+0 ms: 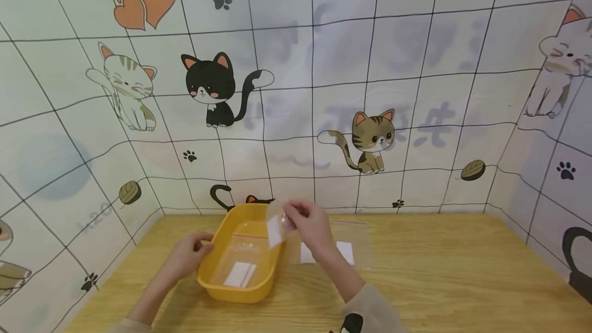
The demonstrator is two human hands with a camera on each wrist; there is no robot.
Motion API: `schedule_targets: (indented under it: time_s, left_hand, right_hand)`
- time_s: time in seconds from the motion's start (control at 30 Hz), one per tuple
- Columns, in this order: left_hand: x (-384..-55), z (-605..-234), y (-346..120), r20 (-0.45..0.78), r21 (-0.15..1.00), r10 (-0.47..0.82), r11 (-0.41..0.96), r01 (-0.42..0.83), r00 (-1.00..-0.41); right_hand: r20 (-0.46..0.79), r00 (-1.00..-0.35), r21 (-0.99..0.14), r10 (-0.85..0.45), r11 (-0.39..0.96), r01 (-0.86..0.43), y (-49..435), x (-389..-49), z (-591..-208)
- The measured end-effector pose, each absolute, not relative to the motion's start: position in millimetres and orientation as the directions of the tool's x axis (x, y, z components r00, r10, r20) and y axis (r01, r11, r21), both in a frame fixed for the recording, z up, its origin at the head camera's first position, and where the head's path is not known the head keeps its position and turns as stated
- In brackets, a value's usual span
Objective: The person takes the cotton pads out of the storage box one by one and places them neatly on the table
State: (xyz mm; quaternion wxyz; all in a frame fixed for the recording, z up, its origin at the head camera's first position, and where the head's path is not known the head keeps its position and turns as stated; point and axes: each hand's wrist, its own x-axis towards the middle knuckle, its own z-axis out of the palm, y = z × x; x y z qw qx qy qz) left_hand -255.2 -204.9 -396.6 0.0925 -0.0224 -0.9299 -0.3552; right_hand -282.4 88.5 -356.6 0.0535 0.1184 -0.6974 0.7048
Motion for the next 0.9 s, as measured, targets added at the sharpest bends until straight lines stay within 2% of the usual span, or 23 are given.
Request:
schedule_targets:
  time_s: [0.3, 0.9]
  left_hand:
    - [-255.2, -397.8, -205.1, 0.195, 0.659, -0.018, 0.743, 0.118, -0.981]
    - [-255.1, -397.7, -206.1, 0.200, 0.657, -0.024, 0.745, 0.116, -0.980]
  right_hand:
    - [0.216, -0.974, -0.975, -0.064, -0.058, -0.212, 124.9, -289.4, -355.2]
    - [0.150, -0.989, -0.989, 0.009, -0.006, -0.150, 170.1, -292.6, -356.1]
